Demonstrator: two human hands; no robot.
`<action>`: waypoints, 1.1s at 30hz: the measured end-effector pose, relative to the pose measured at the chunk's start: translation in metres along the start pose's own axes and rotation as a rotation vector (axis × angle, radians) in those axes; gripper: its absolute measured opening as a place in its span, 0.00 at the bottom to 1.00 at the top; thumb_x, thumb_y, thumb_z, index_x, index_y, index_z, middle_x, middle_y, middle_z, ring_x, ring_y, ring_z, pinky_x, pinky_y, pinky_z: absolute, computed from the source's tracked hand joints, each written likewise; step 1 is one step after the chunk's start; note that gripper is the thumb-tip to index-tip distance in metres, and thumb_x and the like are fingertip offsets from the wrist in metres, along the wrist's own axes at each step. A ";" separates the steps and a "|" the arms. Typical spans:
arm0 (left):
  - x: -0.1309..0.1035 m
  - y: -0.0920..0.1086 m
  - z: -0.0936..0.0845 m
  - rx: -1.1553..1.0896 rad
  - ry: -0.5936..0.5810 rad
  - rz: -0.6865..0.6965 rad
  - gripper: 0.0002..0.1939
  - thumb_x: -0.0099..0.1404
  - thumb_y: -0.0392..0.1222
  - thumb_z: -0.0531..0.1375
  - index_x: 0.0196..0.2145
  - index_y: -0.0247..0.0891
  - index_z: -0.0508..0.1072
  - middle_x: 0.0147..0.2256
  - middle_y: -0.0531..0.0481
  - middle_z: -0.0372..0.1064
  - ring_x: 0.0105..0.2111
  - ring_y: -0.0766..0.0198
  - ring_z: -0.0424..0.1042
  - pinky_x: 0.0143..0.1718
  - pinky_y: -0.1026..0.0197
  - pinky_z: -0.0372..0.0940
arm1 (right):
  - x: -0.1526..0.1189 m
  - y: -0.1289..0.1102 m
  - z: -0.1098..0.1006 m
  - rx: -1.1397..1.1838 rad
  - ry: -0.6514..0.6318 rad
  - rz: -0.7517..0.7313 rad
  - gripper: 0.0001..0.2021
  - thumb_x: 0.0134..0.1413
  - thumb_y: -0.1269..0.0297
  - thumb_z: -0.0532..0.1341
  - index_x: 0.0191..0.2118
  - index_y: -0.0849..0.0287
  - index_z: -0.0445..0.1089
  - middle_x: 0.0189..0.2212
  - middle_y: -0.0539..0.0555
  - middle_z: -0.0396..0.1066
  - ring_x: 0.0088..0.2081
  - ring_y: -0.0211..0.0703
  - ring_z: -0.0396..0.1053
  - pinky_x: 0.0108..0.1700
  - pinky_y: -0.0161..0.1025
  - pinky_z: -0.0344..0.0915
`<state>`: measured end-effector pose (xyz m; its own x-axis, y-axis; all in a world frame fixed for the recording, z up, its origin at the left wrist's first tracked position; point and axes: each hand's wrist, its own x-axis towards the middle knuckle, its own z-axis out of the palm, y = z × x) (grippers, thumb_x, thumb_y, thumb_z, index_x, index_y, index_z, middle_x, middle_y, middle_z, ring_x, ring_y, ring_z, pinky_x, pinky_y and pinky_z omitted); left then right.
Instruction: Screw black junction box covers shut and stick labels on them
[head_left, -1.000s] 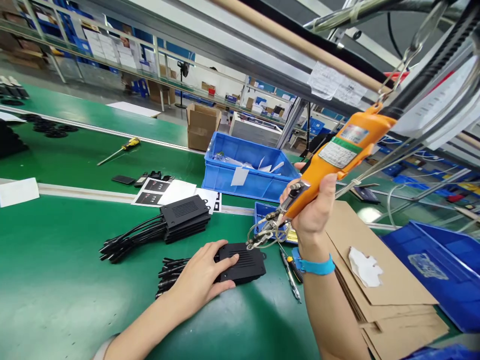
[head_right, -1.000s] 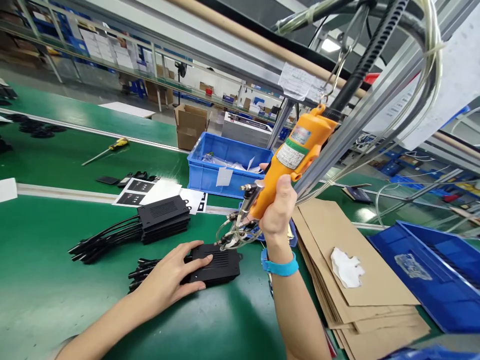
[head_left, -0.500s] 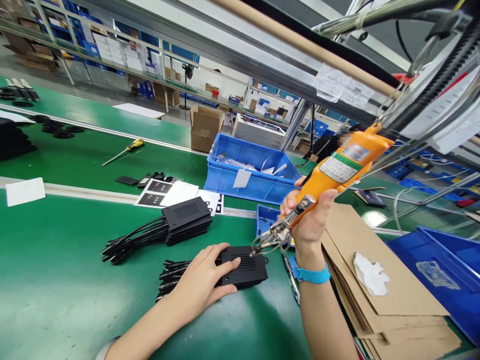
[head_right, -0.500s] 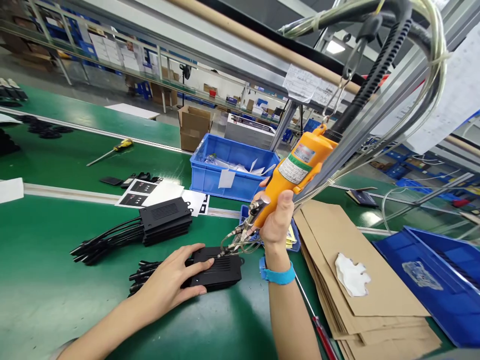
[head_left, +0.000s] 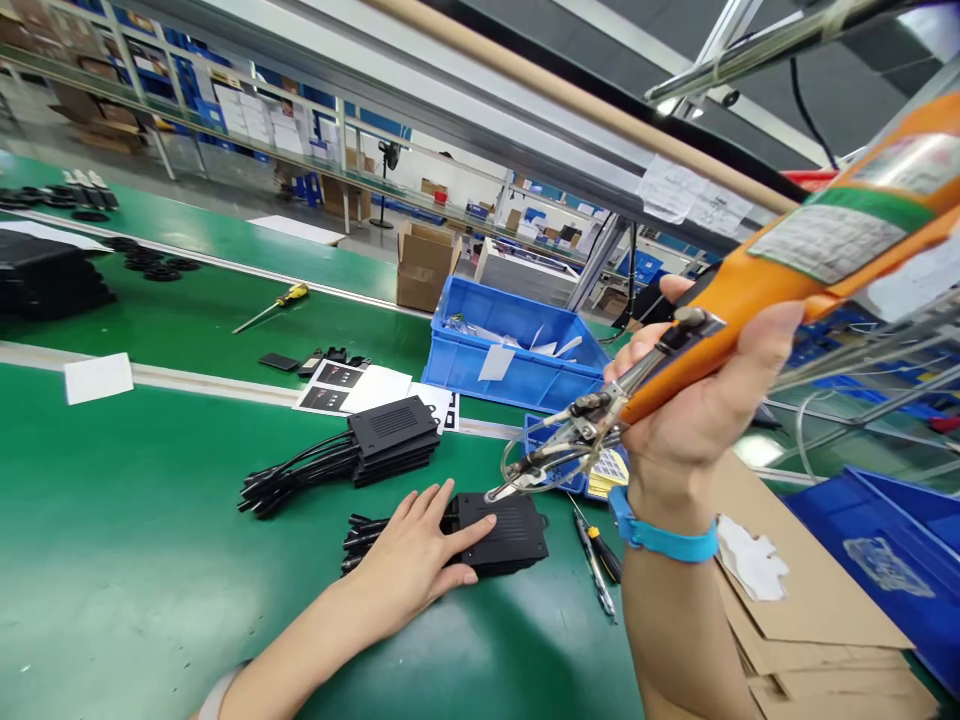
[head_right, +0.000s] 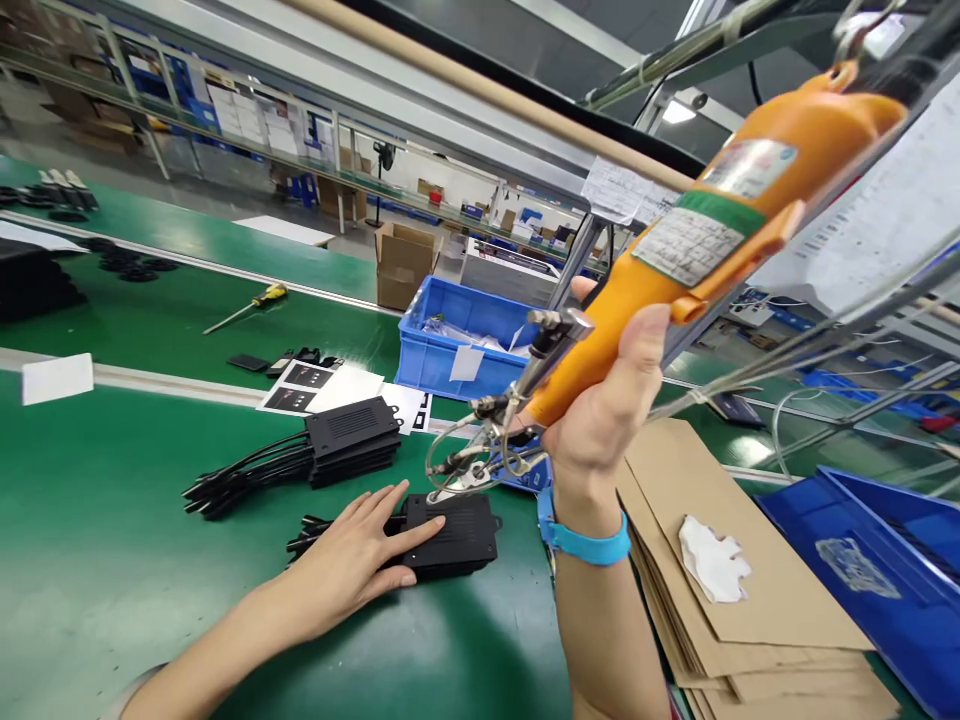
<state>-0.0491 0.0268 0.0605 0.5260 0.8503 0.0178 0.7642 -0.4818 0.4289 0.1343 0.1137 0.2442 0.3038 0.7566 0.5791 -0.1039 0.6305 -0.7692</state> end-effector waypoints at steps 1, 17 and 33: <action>0.000 0.001 -0.001 -0.007 -0.018 -0.010 0.29 0.70 0.50 0.59 0.66 0.61 0.57 0.66 0.34 0.54 0.65 0.31 0.54 0.57 0.27 0.58 | -0.002 0.001 0.006 0.013 -0.002 0.001 0.31 0.59 0.37 0.49 0.45 0.59 0.72 0.21 0.48 0.62 0.18 0.35 0.59 0.17 0.35 0.57; 0.003 0.000 0.005 0.015 0.038 0.015 0.30 0.67 0.51 0.63 0.64 0.59 0.61 0.53 0.36 0.69 0.55 0.40 0.68 0.54 0.35 0.64 | -0.043 0.047 0.028 0.094 -0.149 0.188 0.26 0.62 0.39 0.49 0.48 0.53 0.71 0.20 0.46 0.60 0.16 0.38 0.60 0.17 0.38 0.60; 0.003 0.001 0.004 -0.017 -0.002 -0.009 0.30 0.66 0.51 0.63 0.64 0.59 0.61 0.55 0.37 0.68 0.56 0.40 0.67 0.54 0.36 0.64 | -0.055 0.058 0.027 0.017 -0.171 0.190 0.26 0.62 0.38 0.49 0.48 0.53 0.68 0.19 0.45 0.61 0.15 0.35 0.59 0.15 0.33 0.58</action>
<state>-0.0453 0.0281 0.0575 0.5202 0.8540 0.0124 0.7621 -0.4706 0.4447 0.0855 0.1134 0.1748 0.1125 0.8793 0.4627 -0.1604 0.4756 -0.8649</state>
